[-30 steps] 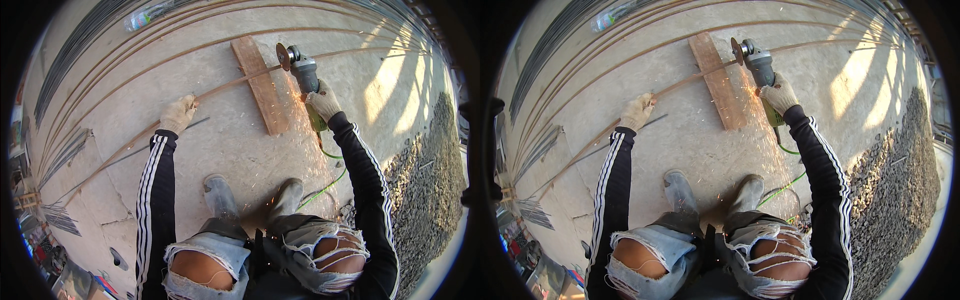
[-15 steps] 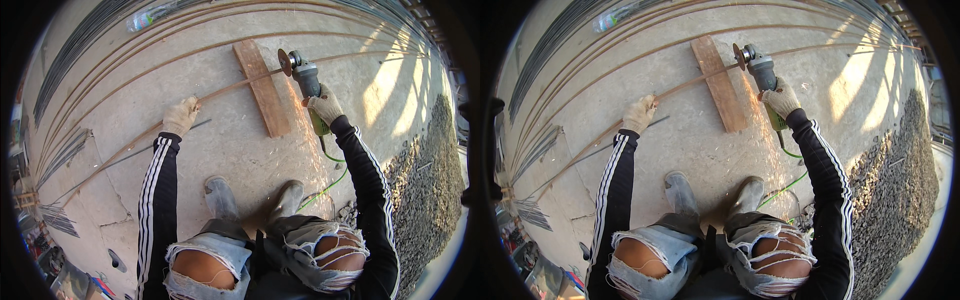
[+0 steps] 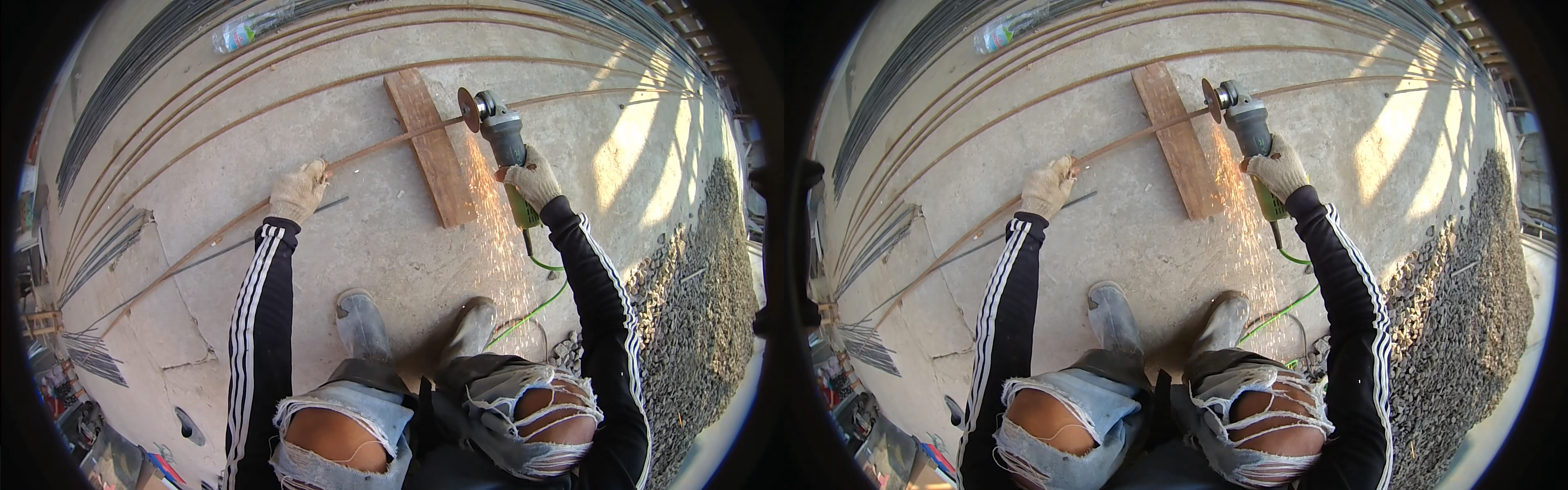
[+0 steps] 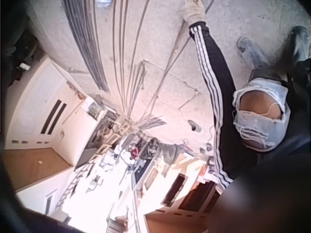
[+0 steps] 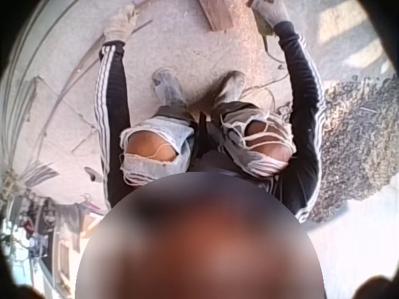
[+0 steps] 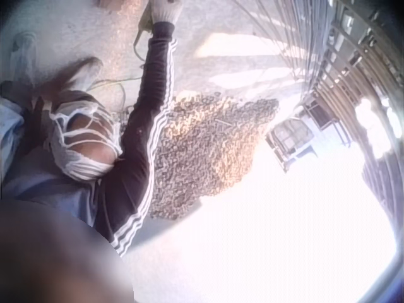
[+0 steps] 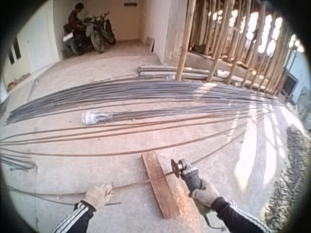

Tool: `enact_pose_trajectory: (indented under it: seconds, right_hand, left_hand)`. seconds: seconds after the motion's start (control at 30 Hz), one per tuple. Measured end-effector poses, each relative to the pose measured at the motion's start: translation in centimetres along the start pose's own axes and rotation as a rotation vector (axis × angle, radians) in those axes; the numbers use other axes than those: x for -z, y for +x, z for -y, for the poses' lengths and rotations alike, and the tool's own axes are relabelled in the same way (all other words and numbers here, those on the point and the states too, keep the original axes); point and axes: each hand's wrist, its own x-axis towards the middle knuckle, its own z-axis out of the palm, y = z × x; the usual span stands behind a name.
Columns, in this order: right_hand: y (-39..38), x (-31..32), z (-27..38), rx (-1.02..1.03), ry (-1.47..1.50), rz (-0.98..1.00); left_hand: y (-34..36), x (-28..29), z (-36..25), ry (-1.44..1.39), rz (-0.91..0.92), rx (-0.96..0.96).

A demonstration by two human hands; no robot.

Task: The person measures a metal rod with a tape measure, then uses an angle grinder to cut the rod to length. The cut piece is set aside and the process is repeated with another rod.

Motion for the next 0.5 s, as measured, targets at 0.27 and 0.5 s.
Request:
enact_pose_trajectory:
  seconds: [0.27, 0.5]
  right_hand:
    - [0.2, -0.2, -0.1, 0.023, 0.04, -0.014]
    - [-0.4, -0.1, 1.4, -0.02, 0.02, 0.017]
  left_hand:
    - [0.1, -0.3, 0.1, -0.004, -0.015, 0.005]
    - [0.1, -0.3, 0.3, -0.091, -0.022, 0.008]
